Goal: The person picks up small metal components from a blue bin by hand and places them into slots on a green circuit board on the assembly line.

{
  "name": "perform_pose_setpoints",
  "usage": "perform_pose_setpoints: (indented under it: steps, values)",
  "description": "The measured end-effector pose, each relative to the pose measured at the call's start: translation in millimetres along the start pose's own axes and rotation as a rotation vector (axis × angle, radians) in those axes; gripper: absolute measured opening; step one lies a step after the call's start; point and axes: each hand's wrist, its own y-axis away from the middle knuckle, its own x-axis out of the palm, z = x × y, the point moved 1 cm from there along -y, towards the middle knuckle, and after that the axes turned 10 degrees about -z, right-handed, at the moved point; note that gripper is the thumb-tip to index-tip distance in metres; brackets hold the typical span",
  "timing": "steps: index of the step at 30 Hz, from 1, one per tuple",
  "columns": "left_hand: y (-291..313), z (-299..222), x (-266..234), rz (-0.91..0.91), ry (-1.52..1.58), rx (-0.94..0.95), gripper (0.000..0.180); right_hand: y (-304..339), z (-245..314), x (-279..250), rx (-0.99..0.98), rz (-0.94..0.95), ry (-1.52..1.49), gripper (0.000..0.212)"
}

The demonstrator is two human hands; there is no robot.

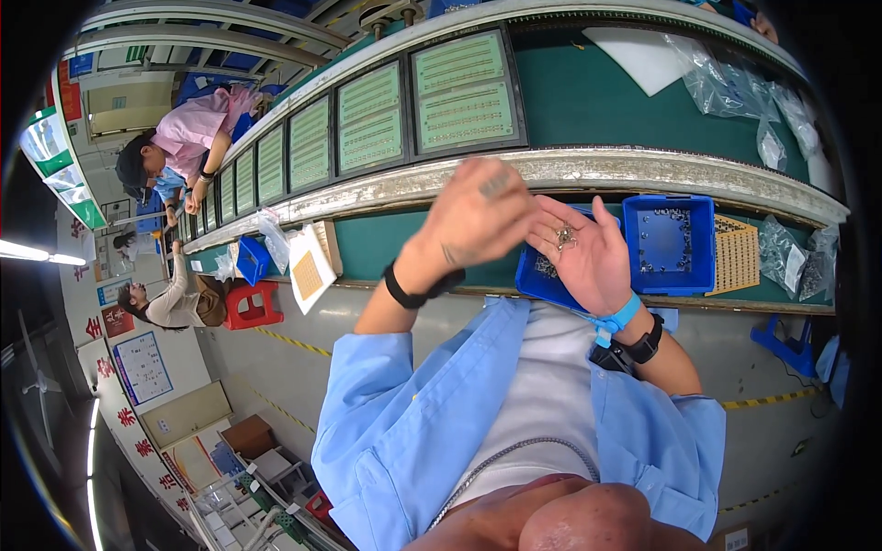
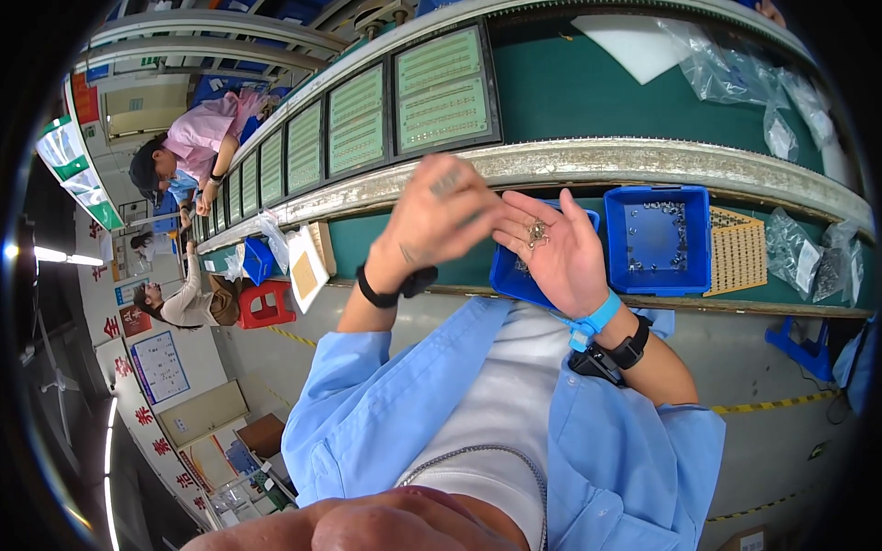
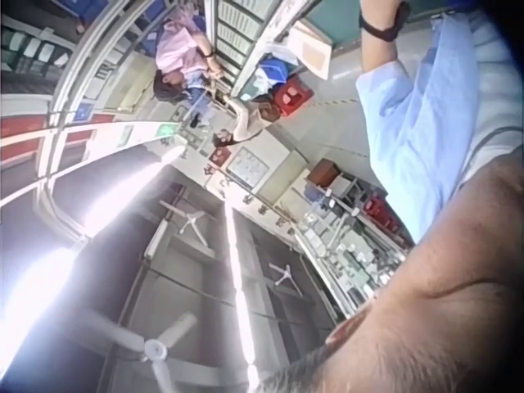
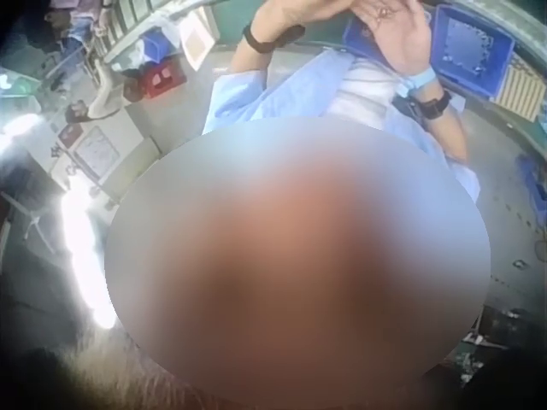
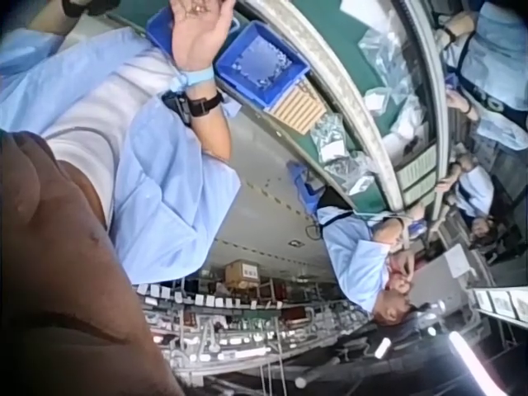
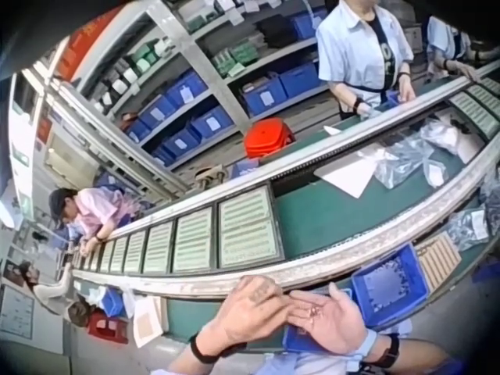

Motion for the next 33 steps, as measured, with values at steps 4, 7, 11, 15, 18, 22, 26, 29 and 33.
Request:
perform_pose_setpoints:
  steps: [4,7,11,15,18,22,26,29,33]
  values:
    - [19,-24,5,0.0,0.069,0.017,0.021,-2,-5,7,0.002,0.118,-0.021,0.075]
    - [29,-23,9,0.002,0.053,0.01,0.02,-3,-11,5,-0.004,0.131,-0.018,0.078]
    - [33,-27,13,-0.01,0.036,-0.01,0.018,-4,-18,-1,-0.017,0.169,0.009,0.079]
    - [38,-32,23,-0.054,0.024,-0.024,0.017,-2,-22,2,-0.036,0.135,0.051,0.076]
    - [39,-34,26,-0.071,0.023,-0.036,0.017,0,-24,3,-0.044,0.103,0.059,0.074]
    - [38,-35,26,-0.068,0.049,-0.066,0.015,2,-25,0,-0.053,0.069,0.068,0.067]
    - [37,-29,21,-0.106,0.127,-0.123,0.014,1,-26,-6,-0.074,0.008,0.125,0.056]
    - [38,-24,23,-0.184,0.193,-0.205,0.014,-1,-25,-10,-0.074,-0.025,0.156,0.049]
    - [43,-21,32,-0.254,0.293,-0.367,0.016,-2,-20,-10,-0.071,-0.055,0.2,0.04]
